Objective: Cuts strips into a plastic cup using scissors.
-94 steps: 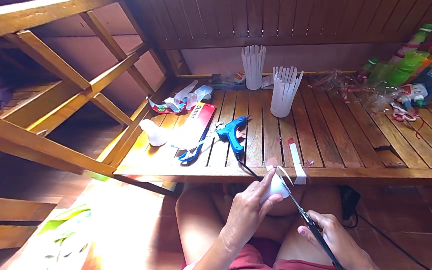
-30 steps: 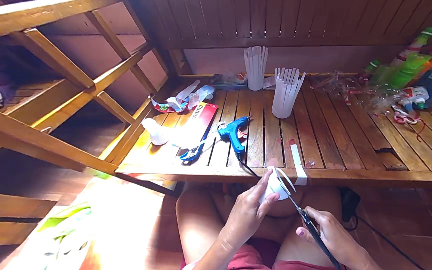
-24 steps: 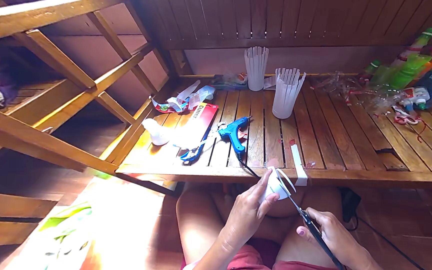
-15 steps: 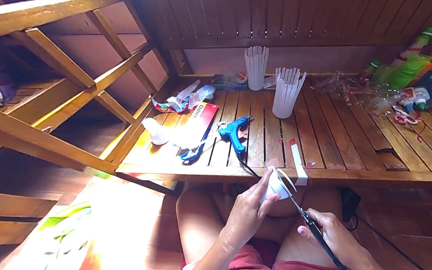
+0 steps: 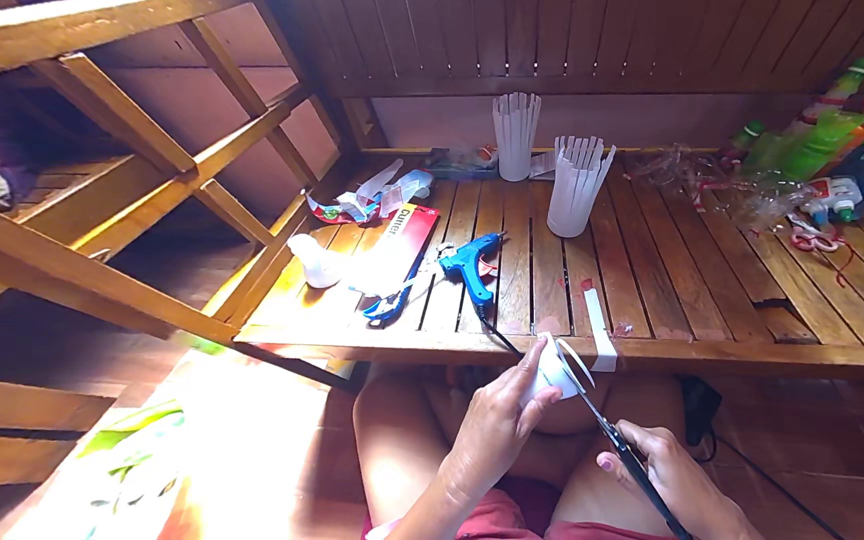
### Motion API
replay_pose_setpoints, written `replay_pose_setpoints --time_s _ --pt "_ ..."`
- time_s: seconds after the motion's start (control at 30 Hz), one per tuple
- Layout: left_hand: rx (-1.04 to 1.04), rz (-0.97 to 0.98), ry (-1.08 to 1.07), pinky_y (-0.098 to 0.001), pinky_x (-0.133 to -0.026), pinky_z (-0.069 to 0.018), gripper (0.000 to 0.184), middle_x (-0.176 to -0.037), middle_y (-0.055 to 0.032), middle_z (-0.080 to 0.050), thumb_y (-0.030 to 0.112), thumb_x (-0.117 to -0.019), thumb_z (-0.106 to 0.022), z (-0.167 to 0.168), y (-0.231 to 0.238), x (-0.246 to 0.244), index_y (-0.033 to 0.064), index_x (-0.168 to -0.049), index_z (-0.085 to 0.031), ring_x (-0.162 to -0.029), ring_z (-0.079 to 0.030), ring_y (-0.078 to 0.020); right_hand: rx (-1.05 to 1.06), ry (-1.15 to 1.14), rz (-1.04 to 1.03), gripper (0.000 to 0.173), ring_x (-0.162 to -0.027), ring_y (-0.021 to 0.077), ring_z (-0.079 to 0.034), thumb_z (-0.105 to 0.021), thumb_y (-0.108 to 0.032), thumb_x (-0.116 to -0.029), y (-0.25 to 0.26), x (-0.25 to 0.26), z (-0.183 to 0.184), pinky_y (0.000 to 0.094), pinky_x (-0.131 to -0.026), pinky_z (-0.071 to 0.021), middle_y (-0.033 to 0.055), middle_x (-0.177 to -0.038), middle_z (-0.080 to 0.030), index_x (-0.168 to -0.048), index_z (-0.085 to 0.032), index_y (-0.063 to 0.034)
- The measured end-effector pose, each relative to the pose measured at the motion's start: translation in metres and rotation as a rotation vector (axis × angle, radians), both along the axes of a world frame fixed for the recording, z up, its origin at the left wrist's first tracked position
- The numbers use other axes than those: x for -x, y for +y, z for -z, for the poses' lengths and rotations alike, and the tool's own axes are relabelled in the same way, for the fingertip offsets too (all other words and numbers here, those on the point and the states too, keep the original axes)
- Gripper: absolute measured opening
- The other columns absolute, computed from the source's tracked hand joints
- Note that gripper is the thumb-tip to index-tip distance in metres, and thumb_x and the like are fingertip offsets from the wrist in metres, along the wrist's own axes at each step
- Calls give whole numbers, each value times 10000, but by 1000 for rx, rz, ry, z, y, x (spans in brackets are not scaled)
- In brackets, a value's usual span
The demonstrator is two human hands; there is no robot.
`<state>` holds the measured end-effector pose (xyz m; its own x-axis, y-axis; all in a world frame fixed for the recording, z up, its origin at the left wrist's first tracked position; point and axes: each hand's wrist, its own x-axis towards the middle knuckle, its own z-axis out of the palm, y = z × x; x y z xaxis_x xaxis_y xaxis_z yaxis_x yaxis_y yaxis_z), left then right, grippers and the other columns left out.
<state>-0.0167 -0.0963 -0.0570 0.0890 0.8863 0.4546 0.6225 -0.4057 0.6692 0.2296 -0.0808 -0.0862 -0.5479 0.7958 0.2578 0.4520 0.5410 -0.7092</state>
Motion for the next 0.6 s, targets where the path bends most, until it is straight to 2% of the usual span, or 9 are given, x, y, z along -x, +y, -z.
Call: replay_pose_setpoints --time_s 0.3,0.37,0.4,0.43,0.47,0.5,0.53,0.57,0.6 --pt "-8 7 -18 -322 -931 -555 575 -1213 -158 -716 378 -1045 -521 1 1 0 -13 -1466 -524 -1047 -718 -193 -11 25 -10 565 -459 -1 -406 -573 -532 -957 1 0 3 150 -445 -320 5 -520 -446 -724 -599 -18" --pt "49 48 -152 -235 -910 -546 567 -1225 -133 -712 332 -1034 -560 -3 -1 2 -21 -1474 -508 -1010 -705 -98 -6 44 -16 562 -463 -8 -399 -580 -528 -953 1 0 3 144 -447 -312 2 -523 -445 -728 -597 -14" --pt "114 68 -270 -167 -779 -547 572 -1151 -82 -724 317 -1030 -577 -5 -2 2 -19 -1485 -489 -863 -673 -15 3 56 -19 560 -465 -17 -393 -585 -527 -951 1 1 3 138 -448 -307 -2 -525 -444 -732 -597 -12" --pt "191 84 -387 -137 -596 -502 582 -996 -22 -705 311 -1033 -571 -7 -2 2 -12 -1503 -456 -673 -587 30 8 68 -19 562 -469 -27 -387 -589 -532 -951 1 1 3 130 -451 -302 -8 -530 -440 -734 -592 -14" --pt "259 107 -467 -135 -502 -460 578 -916 5 -675 297 -1045 -544 -9 -3 2 -8 -1520 -421 -575 -522 40 7 75 -16 566 -472 -31 -389 -592 -540 -949 1 1 4 125 -453 -304 -8 -533 -445 -739 -594 -14" --pt "300 118 -495 -137 -486 -440 566 -911 12 -664 296 -1053 -523 -10 -4 2 -1 -1523 -417 -554 -493 43 15 72 -17 570 -477 -24 -400 -597 -544 -943 1 0 5 131 -456 -313 -2 -539 -458 -750 -606 -7" --pt "307 119 -485 -134 -537 -444 554 -988 -6 -682 292 -1052 -529 -9 -4 1 4 -1516 -435 -603 -504 48 30 54 -23 578 -483 -12 -412 -596 -552 -937 1 0 5 144 -460 -322 7 -546 -471 -764 -617 0" --pt "276 117 -436 -128 -652 -481 547 -1110 -39 -699 284 -1047 -540 -7 -4 1 -1 -1506 -454 -723 -564 55 47 28 -29 600 -488 6 -424 -587 -575 -931 2 -1 4 162 -463 -334 15 -555 -482 -778 -625 4" --pt "230 118 -369 -143 -823 -516 548 -1238 -86 -693 280 -1046 -543 -5 -5 1 -13 -1502 -461 -917 -642 36 61 2 -34 627 -492 26 -436 -575 -604 -925 2 -2 3 181 -466 -347 23 -565 -491 -791 -631 6"
